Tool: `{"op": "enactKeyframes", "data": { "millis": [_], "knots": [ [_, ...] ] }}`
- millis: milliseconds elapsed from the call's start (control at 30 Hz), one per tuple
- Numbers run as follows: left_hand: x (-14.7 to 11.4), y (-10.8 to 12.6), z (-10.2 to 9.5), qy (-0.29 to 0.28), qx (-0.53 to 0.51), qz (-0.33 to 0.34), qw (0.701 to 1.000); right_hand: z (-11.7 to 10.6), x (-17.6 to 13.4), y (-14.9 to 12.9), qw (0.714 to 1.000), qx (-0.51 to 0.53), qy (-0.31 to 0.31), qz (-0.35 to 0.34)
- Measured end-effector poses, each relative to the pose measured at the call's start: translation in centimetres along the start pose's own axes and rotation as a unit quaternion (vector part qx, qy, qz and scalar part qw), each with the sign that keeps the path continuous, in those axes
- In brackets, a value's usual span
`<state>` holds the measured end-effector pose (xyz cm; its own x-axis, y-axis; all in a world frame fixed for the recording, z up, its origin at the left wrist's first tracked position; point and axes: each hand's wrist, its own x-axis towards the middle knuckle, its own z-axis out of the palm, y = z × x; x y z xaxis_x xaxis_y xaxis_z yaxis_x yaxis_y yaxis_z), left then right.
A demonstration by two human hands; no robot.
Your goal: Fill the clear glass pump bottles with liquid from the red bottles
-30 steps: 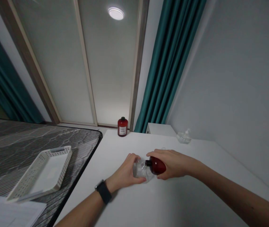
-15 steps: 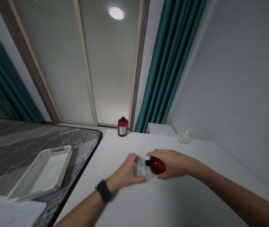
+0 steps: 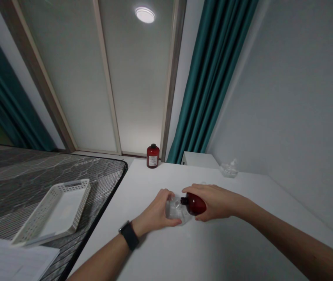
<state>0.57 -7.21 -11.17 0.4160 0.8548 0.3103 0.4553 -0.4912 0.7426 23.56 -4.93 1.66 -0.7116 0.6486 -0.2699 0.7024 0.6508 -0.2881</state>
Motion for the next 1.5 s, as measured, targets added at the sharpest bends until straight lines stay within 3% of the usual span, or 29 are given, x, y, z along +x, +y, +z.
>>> {"op": "enactKeyframes", "data": {
  "millis": [1500],
  "knots": [
    [-0.14, -0.44, 0.00, -0.003, -0.006, -0.002, 1.000, -0.22, 0.16, -0.07, 1.000, 0.001, -0.010, 0.005]
  ]
}}
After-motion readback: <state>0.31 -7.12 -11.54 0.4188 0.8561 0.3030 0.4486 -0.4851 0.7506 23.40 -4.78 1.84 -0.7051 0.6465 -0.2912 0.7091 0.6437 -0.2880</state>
